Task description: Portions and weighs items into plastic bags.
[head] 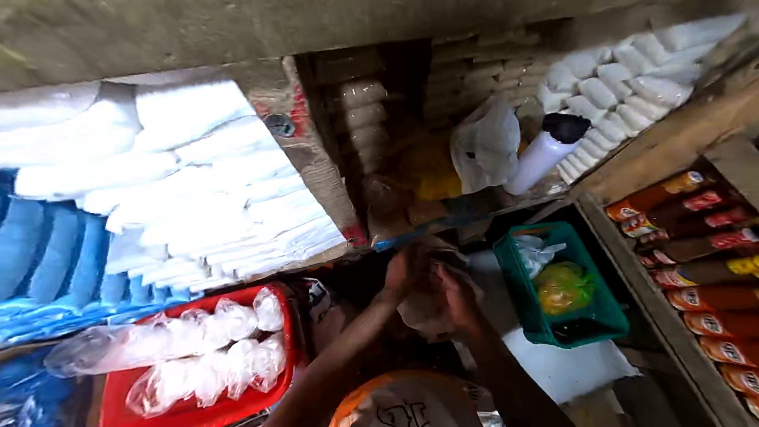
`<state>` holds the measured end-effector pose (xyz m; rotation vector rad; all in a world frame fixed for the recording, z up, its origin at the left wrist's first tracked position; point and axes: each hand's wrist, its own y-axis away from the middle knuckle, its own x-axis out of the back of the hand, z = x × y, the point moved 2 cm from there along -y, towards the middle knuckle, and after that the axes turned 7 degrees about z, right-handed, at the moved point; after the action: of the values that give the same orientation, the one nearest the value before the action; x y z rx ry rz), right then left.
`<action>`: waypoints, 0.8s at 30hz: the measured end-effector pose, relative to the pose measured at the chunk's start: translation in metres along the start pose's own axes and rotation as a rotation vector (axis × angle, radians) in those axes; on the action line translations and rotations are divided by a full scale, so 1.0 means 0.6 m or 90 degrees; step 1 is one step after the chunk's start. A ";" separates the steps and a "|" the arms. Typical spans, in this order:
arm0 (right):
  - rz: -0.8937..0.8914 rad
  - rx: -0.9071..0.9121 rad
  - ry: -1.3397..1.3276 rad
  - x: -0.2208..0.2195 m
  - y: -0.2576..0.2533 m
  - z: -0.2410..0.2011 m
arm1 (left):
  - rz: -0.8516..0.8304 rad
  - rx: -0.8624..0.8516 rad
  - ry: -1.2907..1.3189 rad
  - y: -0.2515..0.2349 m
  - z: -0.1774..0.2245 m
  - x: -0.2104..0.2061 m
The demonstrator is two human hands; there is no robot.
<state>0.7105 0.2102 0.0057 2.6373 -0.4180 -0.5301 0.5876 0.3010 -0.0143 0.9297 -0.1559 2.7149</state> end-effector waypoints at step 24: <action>-0.124 0.197 0.534 -0.079 -0.158 -0.053 | -0.108 -0.012 -0.652 -0.226 0.034 0.070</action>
<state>0.7016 0.3201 0.0036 2.8948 0.0313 0.6417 0.6062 0.4363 0.0296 2.1042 -0.2690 1.8333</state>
